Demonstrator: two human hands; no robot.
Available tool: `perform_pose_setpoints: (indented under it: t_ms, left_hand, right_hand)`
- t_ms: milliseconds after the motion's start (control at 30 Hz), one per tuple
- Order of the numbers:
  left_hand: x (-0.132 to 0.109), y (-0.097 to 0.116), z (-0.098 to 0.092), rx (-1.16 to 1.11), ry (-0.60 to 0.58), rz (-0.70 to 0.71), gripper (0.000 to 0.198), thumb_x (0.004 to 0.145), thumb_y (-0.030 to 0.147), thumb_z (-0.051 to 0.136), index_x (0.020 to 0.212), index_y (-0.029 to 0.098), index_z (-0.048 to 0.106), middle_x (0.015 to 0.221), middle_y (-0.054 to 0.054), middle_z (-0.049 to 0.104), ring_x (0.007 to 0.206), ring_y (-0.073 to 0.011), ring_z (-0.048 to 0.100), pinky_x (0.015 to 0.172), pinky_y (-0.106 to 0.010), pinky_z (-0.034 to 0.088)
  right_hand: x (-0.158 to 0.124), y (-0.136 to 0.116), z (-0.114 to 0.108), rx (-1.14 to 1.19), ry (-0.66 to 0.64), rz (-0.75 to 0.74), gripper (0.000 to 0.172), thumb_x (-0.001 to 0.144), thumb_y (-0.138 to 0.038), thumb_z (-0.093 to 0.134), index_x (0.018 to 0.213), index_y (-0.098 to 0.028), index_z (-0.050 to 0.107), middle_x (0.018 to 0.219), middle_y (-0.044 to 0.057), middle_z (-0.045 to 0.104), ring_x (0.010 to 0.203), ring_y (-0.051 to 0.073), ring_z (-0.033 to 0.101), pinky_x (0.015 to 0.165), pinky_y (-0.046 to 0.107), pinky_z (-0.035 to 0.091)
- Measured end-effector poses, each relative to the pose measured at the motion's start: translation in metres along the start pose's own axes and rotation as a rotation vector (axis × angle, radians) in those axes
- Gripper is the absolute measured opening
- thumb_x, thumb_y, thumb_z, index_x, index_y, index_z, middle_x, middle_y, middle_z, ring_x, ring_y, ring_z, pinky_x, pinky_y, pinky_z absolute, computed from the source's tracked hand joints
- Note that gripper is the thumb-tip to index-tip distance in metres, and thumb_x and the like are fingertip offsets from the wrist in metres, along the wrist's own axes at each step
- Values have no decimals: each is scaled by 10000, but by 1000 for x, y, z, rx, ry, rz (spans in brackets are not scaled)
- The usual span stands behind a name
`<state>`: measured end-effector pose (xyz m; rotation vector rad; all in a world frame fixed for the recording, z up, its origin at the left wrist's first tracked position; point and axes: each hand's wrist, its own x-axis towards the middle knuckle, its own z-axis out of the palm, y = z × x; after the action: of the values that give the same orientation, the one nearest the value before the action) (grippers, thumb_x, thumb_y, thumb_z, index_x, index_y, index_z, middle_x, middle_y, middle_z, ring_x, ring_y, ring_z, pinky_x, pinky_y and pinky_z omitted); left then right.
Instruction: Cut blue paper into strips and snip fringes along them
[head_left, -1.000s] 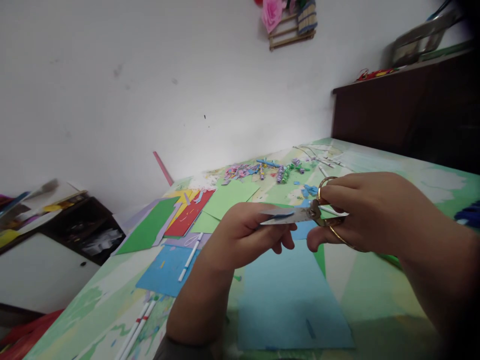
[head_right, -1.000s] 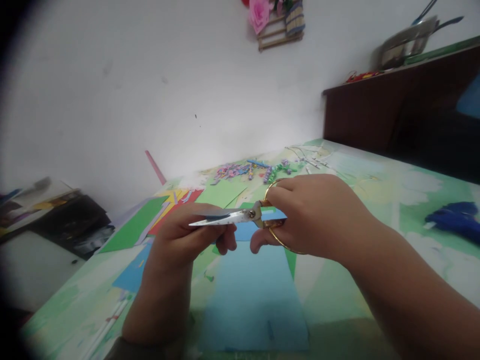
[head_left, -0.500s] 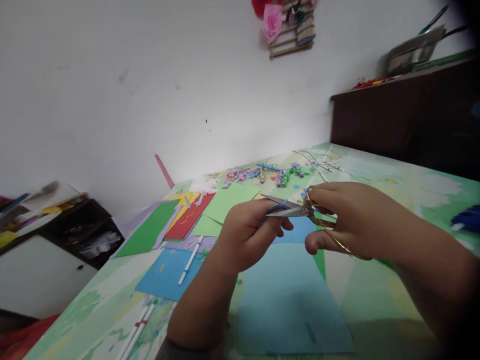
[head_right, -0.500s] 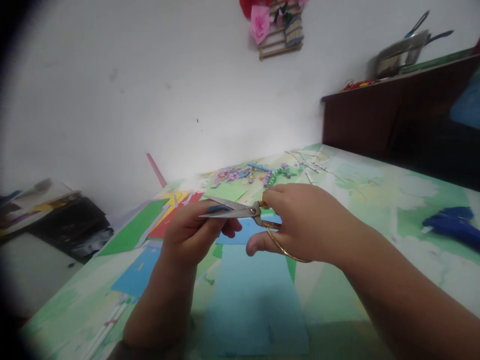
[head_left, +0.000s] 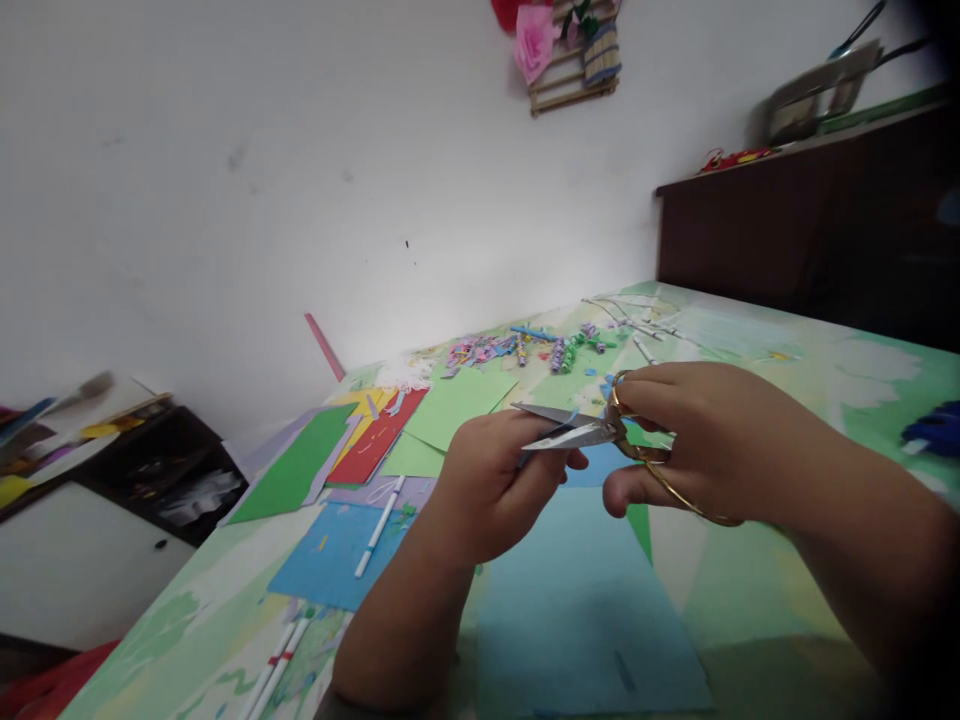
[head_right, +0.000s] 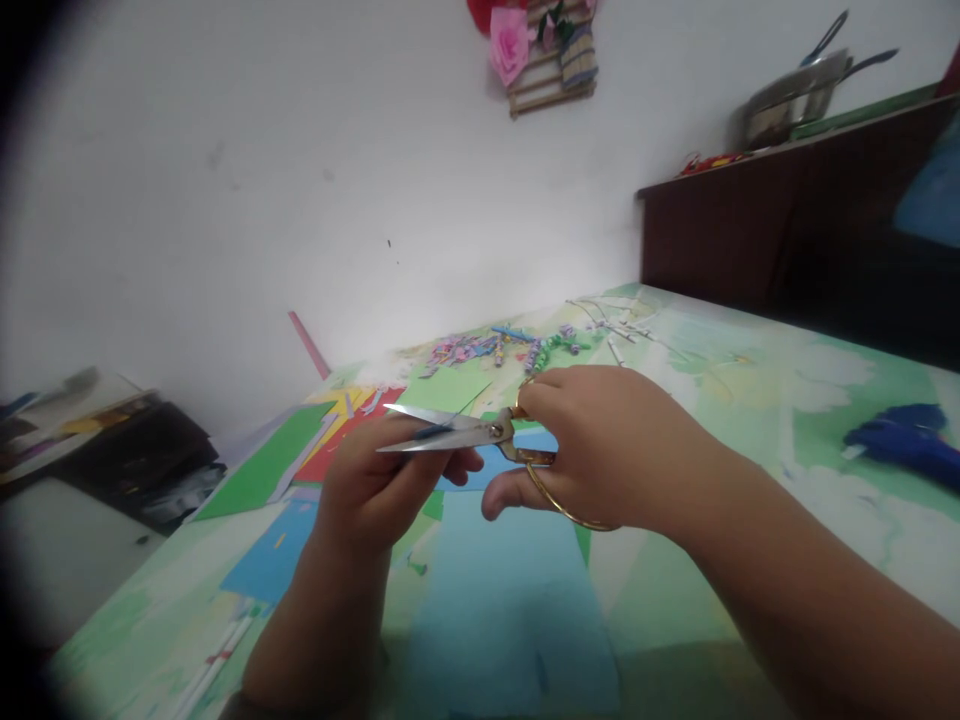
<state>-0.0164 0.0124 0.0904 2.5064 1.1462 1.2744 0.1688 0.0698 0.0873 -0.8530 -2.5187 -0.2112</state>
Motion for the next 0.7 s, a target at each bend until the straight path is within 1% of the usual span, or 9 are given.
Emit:
perform_pose_setpoints:
  t_ms: [133, 233, 333, 467, 633, 700]
  left_hand:
    - [-2, -1, 2, -34, 22, -49, 204, 774, 118, 439, 675, 154, 613, 634, -8, 646, 557, -88, 591, 513, -179, 468]
    - [-2, -2, 3, -108, 8, -106, 208, 775, 119, 446, 644, 147, 604, 591, 1, 627, 503, -72, 571, 484, -169, 456]
    - [0, -3, 2, -237, -47, -146, 214, 788, 137, 443, 645, 139, 601, 567, 0, 621, 468, -66, 555, 458, -165, 452]
    - [2, -4, -1, -400, -117, -195, 183, 800, 191, 447, 731, 128, 604, 590, -19, 627, 456, -75, 547, 432, -179, 461]
    - [0, -2, 1, -554, -80, -337, 146, 775, 216, 507, 704, 132, 604, 538, -7, 601, 433, -71, 531, 424, -177, 457]
    - [-1, -2, 2, -585, -74, -374, 138, 759, 226, 526, 694, 133, 605, 526, -9, 598, 427, -75, 526, 419, -183, 454]
  right_hand:
    - [-1, 0, 2, -81, 58, 44, 590, 611, -768, 363, 641, -193, 494, 600, 38, 524, 544, 173, 464, 469, 262, 236]
    - [-1, 1, 3, -101, 77, 53, 608, 604, -779, 349, 647, -194, 508, 603, 41, 535, 557, 183, 487, 468, 265, 233]
    - [-1, 2, 3, -108, 72, 45, 608, 611, -776, 345, 649, -194, 513, 603, 40, 544, 558, 186, 499, 470, 267, 236]
    - [-1, 3, 3, -117, 79, 22, 586, 622, -758, 369, 647, -193, 524, 592, 30, 551, 548, 179, 505, 461, 261, 234]
    - [-1, 4, 1, -136, 79, -9, 546, 621, -729, 424, 650, -199, 554, 610, 33, 581, 534, 172, 508, 448, 258, 226]
    - [-2, 5, 0, -146, 81, -17, 540, 617, -727, 431, 642, -203, 560, 602, 34, 582, 529, 176, 508, 445, 259, 221]
